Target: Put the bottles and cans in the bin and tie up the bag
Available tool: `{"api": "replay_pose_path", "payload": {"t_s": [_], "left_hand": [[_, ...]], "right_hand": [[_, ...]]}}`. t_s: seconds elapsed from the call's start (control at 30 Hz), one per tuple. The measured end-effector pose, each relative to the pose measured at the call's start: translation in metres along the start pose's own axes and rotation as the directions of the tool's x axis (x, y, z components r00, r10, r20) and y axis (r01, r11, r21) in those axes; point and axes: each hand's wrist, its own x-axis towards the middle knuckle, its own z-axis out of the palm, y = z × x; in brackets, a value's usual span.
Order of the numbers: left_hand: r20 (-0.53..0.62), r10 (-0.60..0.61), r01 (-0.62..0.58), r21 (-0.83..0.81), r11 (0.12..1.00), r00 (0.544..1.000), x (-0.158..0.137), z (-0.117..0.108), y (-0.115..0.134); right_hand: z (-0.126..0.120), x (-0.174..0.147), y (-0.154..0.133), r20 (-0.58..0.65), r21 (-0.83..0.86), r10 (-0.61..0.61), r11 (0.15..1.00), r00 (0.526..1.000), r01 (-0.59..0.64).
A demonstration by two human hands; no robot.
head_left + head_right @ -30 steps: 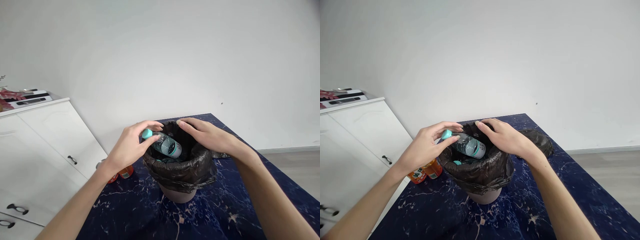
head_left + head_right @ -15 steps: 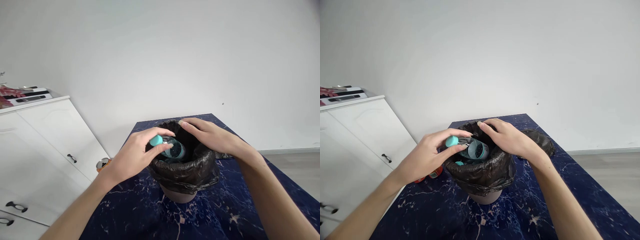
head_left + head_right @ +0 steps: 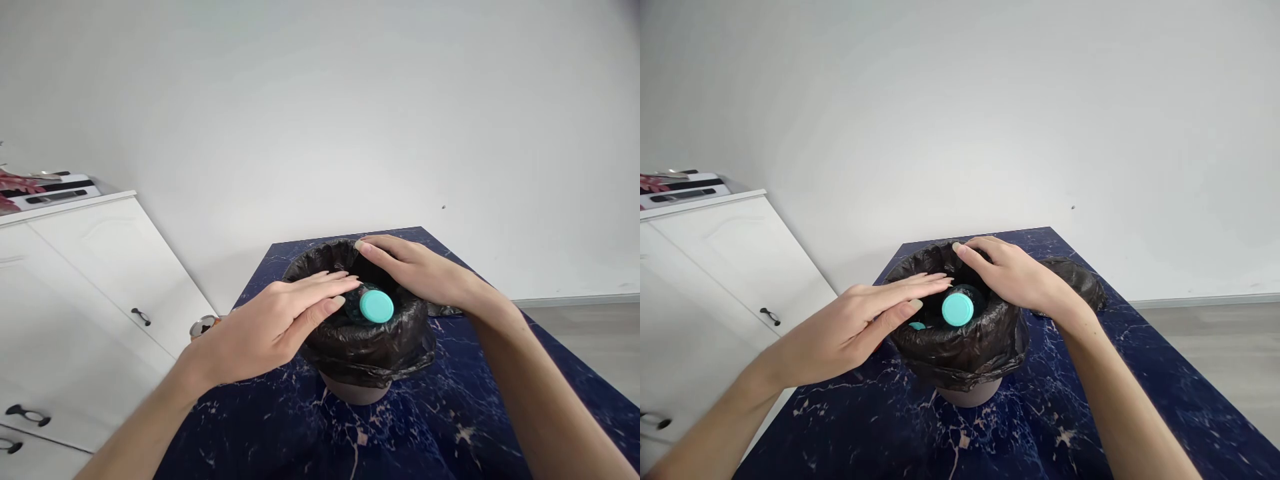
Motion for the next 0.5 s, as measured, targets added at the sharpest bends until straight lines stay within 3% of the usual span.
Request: {"api": "replay_pose_path", "payload": {"t_s": [0.07,0.13,0.23,0.3,0.33,0.37,0.43,0.5], "left_hand": [[-0.104,-0.001,0.004,0.027,1.0,0.995,-0.002,0.0,0.002],[-0.282,-0.076,0.089,0.031,0.996,0.956,-0.005,-0.003,-0.001],[-0.521,-0.264,0.311,0.002,0.95,0.812,-0.013,-0.01,-0.024],[-0.587,-0.344,0.452,0.042,0.891,0.733,-0.021,-0.013,-0.053],[-0.586,-0.364,0.509,0.097,0.855,0.724,-0.026,-0.014,-0.07],[-0.532,-0.402,0.554,0.158,0.818,0.745,-0.032,-0.013,-0.087],[-0.352,-0.525,0.622,0.281,0.731,0.775,-0.044,-0.006,-0.12],[-0.167,-0.66,0.66,0.411,0.628,0.732,-0.058,0.005,-0.144]], "right_hand": [[0.0,0.0,0.0,-0.002,0.002,0.006,1.0,1.0,-0.006],[-0.001,-0.001,0.001,-0.001,-0.002,0.009,1.0,1.0,-0.009],[-0.001,0.0,0.004,0.005,-0.007,0.013,1.0,1.0,-0.013],[0.0,0.0,0.005,0.007,-0.01,0.014,1.0,1.0,-0.014],[0.0,0.001,0.005,0.008,-0.01,0.014,1.0,1.0,-0.014],[0.0,0.001,0.005,0.008,-0.009,0.013,1.0,1.0,-0.013],[0.001,0.001,0.005,0.007,-0.009,0.013,1.0,1.0,-0.013],[0.001,0.002,0.004,0.002,-0.015,0.019,1.0,1.0,-0.019]]}}
